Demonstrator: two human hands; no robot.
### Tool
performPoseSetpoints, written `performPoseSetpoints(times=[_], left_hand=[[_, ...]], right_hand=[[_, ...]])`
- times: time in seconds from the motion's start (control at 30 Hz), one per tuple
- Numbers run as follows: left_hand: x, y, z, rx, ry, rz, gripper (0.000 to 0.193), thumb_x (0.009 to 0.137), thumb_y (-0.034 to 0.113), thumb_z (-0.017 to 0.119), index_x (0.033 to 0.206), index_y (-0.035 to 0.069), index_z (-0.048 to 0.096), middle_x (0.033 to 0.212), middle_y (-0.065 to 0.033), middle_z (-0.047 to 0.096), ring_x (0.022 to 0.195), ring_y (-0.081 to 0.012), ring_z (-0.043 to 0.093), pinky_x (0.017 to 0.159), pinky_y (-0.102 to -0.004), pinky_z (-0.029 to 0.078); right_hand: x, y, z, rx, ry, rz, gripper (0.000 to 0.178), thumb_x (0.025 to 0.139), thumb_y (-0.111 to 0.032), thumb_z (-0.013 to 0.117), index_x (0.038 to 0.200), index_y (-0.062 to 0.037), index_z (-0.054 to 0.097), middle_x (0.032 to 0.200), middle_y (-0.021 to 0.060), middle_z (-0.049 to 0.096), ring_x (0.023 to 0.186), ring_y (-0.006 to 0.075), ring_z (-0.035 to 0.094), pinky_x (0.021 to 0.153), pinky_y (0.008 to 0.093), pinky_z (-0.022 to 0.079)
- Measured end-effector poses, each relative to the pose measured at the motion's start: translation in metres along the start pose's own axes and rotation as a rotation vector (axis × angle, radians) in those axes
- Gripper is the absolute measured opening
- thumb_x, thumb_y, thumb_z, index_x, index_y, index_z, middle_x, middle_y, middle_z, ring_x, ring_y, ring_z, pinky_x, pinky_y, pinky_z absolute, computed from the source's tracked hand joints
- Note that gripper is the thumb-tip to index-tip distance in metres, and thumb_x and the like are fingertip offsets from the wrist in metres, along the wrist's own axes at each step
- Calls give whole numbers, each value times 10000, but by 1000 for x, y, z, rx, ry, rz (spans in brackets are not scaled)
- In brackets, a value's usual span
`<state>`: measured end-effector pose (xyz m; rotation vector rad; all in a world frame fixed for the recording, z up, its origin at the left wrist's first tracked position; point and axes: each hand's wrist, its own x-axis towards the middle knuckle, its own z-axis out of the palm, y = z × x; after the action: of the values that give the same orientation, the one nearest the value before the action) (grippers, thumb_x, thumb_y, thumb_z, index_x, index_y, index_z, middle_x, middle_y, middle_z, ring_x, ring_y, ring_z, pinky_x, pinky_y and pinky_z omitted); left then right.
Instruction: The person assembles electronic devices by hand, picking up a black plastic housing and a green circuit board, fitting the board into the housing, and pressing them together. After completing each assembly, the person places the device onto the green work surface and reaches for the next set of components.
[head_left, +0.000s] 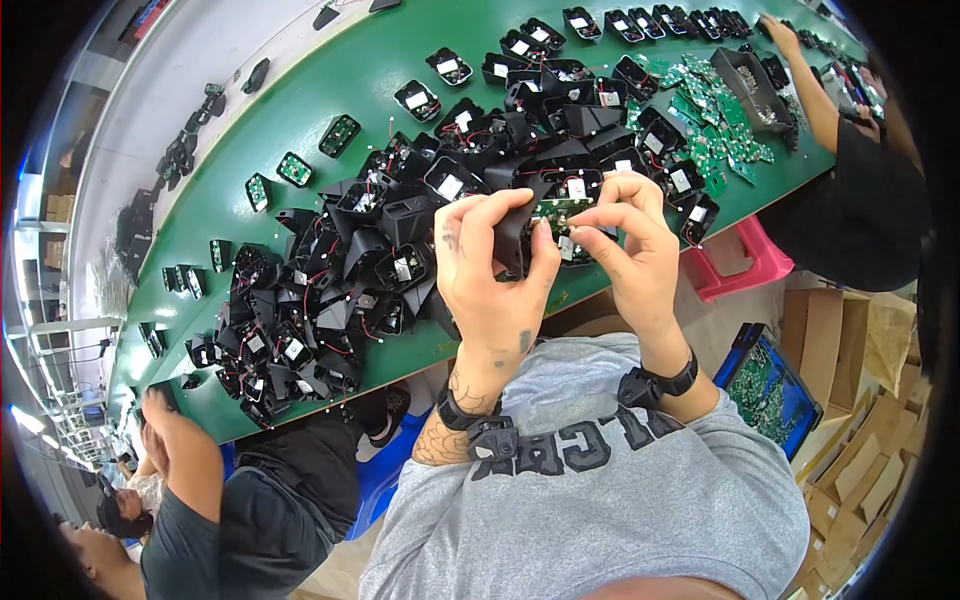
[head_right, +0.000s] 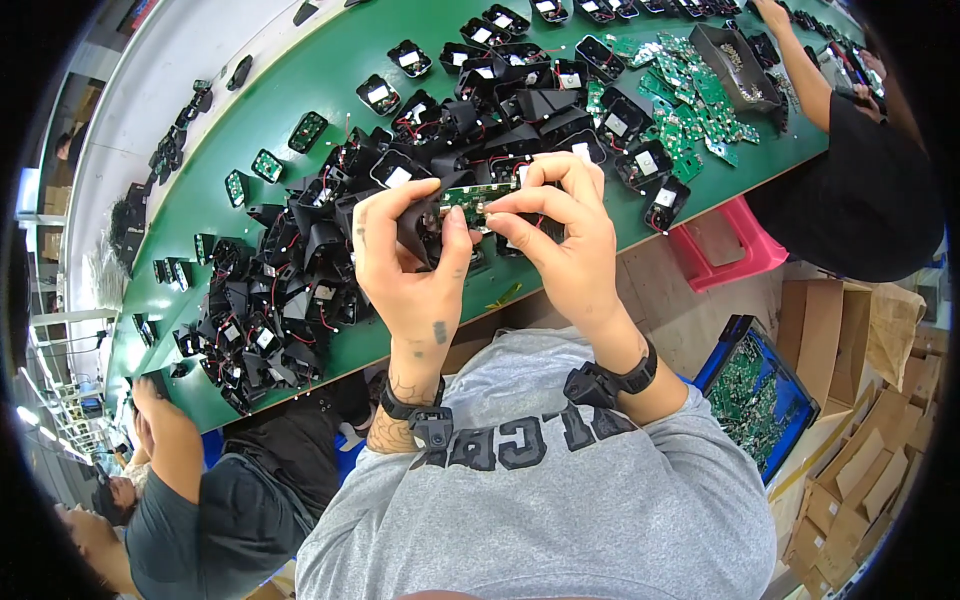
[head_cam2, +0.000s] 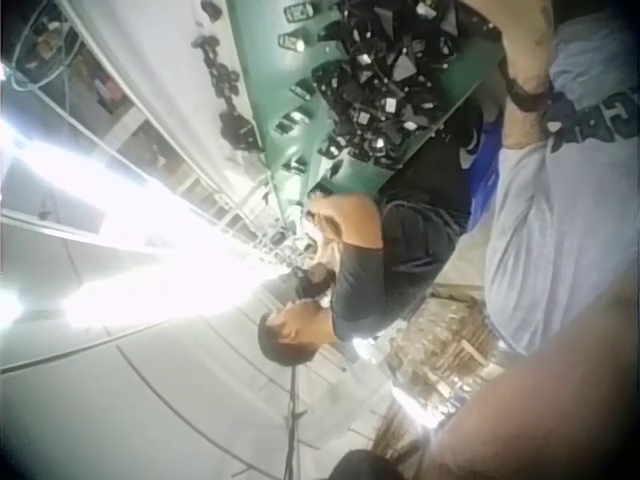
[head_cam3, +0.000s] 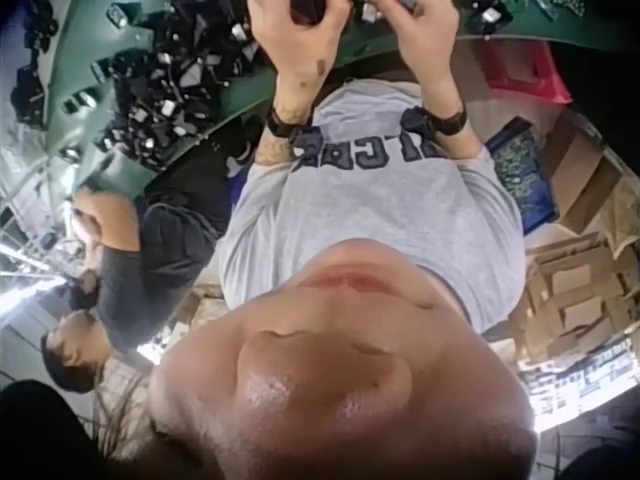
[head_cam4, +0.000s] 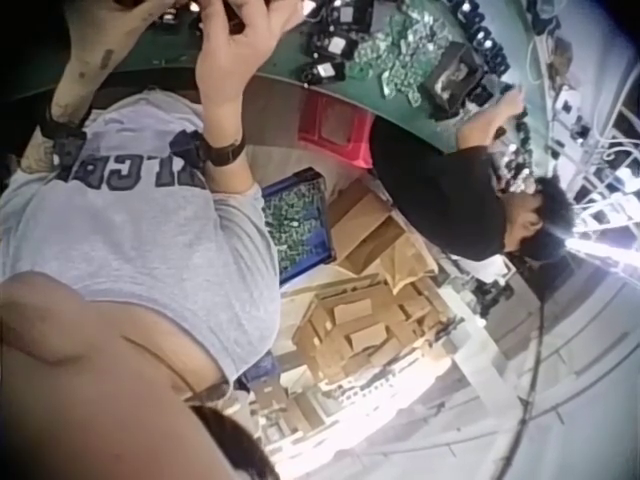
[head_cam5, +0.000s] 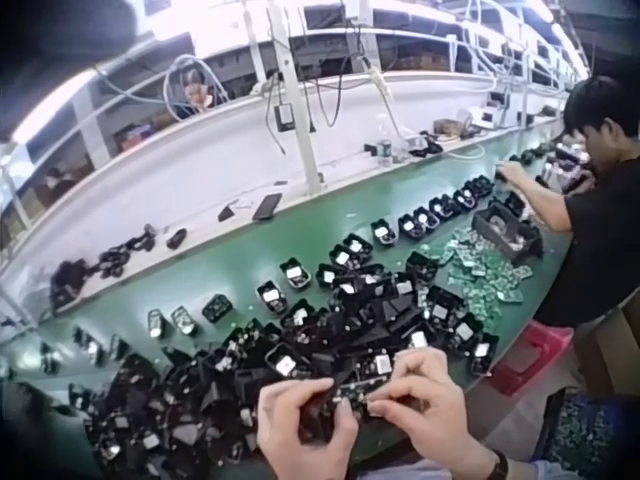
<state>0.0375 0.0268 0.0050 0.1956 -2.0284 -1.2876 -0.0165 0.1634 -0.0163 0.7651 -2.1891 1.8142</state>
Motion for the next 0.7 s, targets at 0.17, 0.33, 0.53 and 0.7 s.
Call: performPoseSetpoints(times=[0.17, 0.33, 0.53, 0.7], left_hand=[[4, 2, -3, 228, -23, 246, 259, 782, -19, 670, 1029, -19, 590, 996, -79, 498, 805, -126, 601, 614, -227, 569], [0, -3, -1, -35, -74, 13, 253, 806, -18, 657, 1042, -25, 566, 1009, -68, 488, 816, -126, 605, 635, -231, 583], [-3, -9, 1, -174, -21, -119, 300, 742, 42, 709, 1029, 55, 621, 984, -91, 524, 852, -175, 546, 680, -261, 469], [0, -6, -2, -121, -110, -42, 248, 836, -17, 637, 1062, -38, 536, 1024, -57, 470, 847, -132, 615, 657, -240, 598]], right_hand=[[1, 1, -2, -46, 10, -75, 138, 714, -54, 746, 840, -25, 698, 975, 56, 511, 1083, 212, 451, 971, 361, 333], [-1, 7, 4, 149, 57, -88, 153, 719, -29, 734, 868, -15, 705, 961, 68, 514, 1096, 238, 458, 978, 397, 354], [-1, 13, 10, 324, 76, -32, 163, 715, -4, 733, 876, 0, 701, 939, 71, 531, 1079, 249, 483, 974, 398, 364], [-1, 12, 9, 314, 82, -23, 168, 713, 14, 729, 879, 4, 701, 943, 69, 541, 1078, 246, 487, 970, 394, 367]])
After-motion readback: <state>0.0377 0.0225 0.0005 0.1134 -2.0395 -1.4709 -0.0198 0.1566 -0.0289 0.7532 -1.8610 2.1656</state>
